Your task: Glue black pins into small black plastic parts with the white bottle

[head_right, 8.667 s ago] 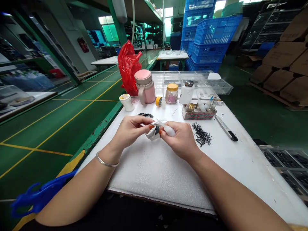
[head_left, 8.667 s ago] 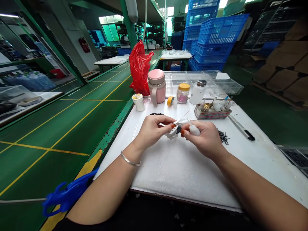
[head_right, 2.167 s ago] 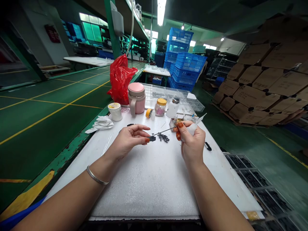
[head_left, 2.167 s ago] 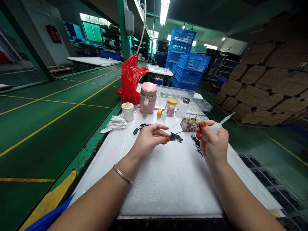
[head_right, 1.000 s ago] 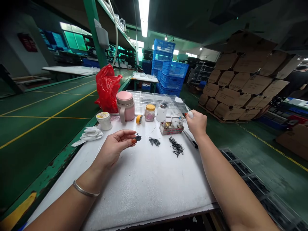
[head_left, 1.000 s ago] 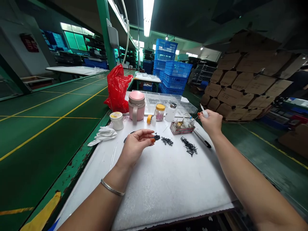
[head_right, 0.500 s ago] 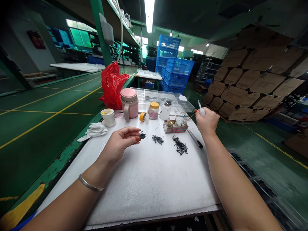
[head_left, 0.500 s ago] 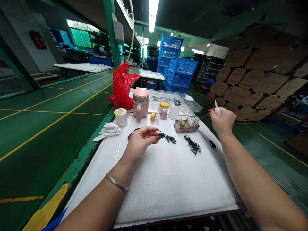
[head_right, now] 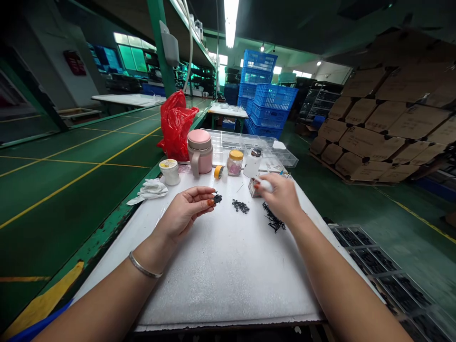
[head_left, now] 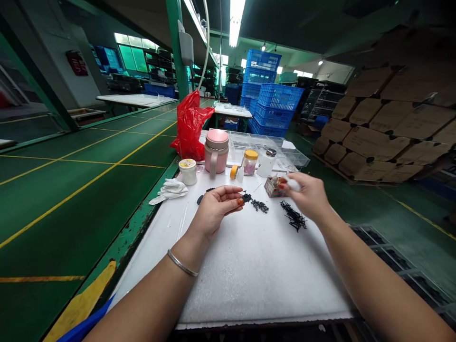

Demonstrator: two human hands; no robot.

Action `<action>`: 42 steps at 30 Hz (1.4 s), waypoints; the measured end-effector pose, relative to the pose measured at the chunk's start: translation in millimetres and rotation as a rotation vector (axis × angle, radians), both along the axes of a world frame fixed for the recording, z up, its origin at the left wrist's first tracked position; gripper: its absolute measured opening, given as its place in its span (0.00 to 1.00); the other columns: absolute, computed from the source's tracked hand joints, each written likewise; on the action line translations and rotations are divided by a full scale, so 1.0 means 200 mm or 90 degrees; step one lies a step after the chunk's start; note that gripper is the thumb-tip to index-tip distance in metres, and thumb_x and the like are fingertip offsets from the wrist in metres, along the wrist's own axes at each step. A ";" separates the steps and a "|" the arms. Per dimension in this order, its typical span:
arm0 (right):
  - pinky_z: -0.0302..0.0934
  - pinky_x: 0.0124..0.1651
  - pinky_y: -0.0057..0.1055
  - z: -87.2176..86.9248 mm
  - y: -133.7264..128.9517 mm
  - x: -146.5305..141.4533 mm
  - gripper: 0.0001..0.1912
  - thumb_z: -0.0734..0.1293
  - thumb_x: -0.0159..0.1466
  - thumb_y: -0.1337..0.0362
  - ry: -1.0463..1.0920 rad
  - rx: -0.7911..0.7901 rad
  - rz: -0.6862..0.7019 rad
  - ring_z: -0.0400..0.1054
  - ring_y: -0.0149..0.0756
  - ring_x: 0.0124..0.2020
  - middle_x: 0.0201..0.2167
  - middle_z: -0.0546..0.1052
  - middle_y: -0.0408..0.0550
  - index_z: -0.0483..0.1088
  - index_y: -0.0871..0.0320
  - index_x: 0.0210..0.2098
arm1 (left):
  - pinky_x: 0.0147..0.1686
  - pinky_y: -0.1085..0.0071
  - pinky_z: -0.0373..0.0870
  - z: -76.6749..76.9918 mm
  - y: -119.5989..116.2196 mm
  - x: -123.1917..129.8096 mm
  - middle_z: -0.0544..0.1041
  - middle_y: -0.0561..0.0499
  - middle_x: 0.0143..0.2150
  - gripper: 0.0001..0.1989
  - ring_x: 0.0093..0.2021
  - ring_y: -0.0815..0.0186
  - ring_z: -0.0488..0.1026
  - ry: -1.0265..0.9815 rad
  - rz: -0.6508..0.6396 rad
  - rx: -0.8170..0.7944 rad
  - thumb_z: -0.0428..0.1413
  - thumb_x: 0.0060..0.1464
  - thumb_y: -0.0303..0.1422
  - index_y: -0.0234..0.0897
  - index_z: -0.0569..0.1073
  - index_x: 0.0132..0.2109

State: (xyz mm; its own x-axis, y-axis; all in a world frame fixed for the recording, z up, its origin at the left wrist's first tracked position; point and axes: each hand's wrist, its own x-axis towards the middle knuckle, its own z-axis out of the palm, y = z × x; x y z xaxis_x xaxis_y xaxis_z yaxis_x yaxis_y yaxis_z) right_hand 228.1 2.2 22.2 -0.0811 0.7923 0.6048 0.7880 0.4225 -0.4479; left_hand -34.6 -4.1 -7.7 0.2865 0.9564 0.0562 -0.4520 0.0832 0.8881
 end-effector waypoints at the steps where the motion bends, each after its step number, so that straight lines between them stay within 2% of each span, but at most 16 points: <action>1: 0.65 0.40 0.36 0.00 -0.03 -0.08 0.11 0.69 0.62 0.56 0.026 -0.072 0.061 0.73 0.42 0.37 0.37 0.80 0.50 0.78 0.56 0.38 | 0.37 0.75 0.75 0.00 0.00 0.00 0.80 0.46 0.37 0.19 0.37 0.66 0.77 -0.003 -0.001 -0.001 0.72 0.39 0.29 0.32 0.80 0.42; 4: 0.62 0.33 0.31 0.00 -0.09 -0.27 0.13 0.70 0.61 0.55 0.145 -0.246 0.201 0.70 0.36 0.30 0.30 0.77 0.47 0.78 0.58 0.37 | 0.38 0.75 0.75 0.00 0.00 -0.01 0.80 0.46 0.37 0.19 0.38 0.66 0.77 -0.016 -0.003 -0.003 0.72 0.40 0.29 0.32 0.79 0.42; 7: 0.56 0.27 0.28 -0.03 -0.09 -0.36 0.13 0.71 0.61 0.55 0.234 -0.309 0.266 0.63 0.31 0.24 0.22 0.71 0.43 0.77 0.60 0.34 | 0.38 0.74 0.75 0.00 0.00 -0.01 0.80 0.45 0.37 0.19 0.38 0.66 0.77 -0.016 -0.013 -0.001 0.72 0.40 0.29 0.31 0.79 0.42; 12: 0.53 0.26 0.26 -0.08 -0.09 -0.36 0.13 0.71 0.61 0.56 0.276 -0.283 0.287 0.61 0.29 0.23 0.21 0.71 0.44 0.74 0.61 0.28 | 0.37 0.71 0.73 -0.01 -0.01 0.01 0.80 0.43 0.39 0.20 0.37 0.63 0.77 0.025 -0.041 0.048 0.71 0.42 0.31 0.30 0.78 0.43; 19: 0.52 0.27 0.27 -0.11 -0.14 -0.34 0.12 0.68 0.63 0.59 0.164 -0.198 0.295 0.59 0.28 0.23 0.20 0.69 0.41 0.71 0.60 0.26 | 0.35 0.73 0.73 -0.01 -0.02 0.02 0.80 0.45 0.36 0.15 0.36 0.64 0.77 0.054 -0.113 0.069 0.70 0.44 0.30 0.30 0.80 0.40; 24: 0.52 0.28 0.27 -0.09 -0.16 -0.33 0.10 0.66 0.62 0.64 0.093 -0.129 0.298 0.60 0.28 0.23 0.22 0.71 0.42 0.69 0.60 0.26 | 0.33 0.74 0.74 -0.02 -0.02 0.03 0.80 0.47 0.34 0.14 0.32 0.67 0.77 0.018 -0.128 0.028 0.71 0.42 0.29 0.31 0.80 0.38; 30: 0.52 0.27 0.27 -0.08 -0.17 -0.34 0.11 0.65 0.63 0.63 0.108 -0.138 0.314 0.58 0.28 0.23 0.22 0.69 0.42 0.65 0.58 0.25 | 0.32 0.77 0.74 -0.02 -0.03 0.04 0.80 0.46 0.35 0.16 0.32 0.68 0.76 -0.020 -0.134 -0.039 0.73 0.39 0.29 0.31 0.80 0.37; 36: 0.52 0.30 0.29 -0.07 -0.20 -0.37 0.04 0.63 0.56 0.71 -0.040 0.043 0.271 0.61 0.31 0.25 0.23 0.69 0.43 0.65 0.57 0.27 | 0.33 0.76 0.73 -0.03 -0.05 0.05 0.79 0.47 0.34 0.15 0.35 0.66 0.77 -0.066 -0.135 -0.083 0.73 0.38 0.28 0.32 0.80 0.37; 38: 0.52 0.29 0.29 -0.06 -0.21 -0.37 0.05 0.64 0.57 0.71 -0.018 0.014 0.258 0.60 0.31 0.24 0.22 0.68 0.42 0.64 0.56 0.26 | 0.34 0.76 0.72 -0.02 -0.06 0.06 0.79 0.47 0.34 0.16 0.34 0.67 0.76 -0.062 -0.126 -0.079 0.73 0.38 0.28 0.32 0.80 0.37; 42: 0.50 0.27 0.28 -0.08 -0.21 -0.36 0.13 0.65 0.62 0.64 0.118 -0.131 0.285 0.56 0.29 0.22 0.20 0.65 0.40 0.62 0.57 0.23 | 0.34 0.76 0.72 0.00 -0.06 0.05 0.79 0.46 0.36 0.16 0.34 0.68 0.75 -0.020 -0.164 -0.027 0.72 0.42 0.31 0.32 0.81 0.40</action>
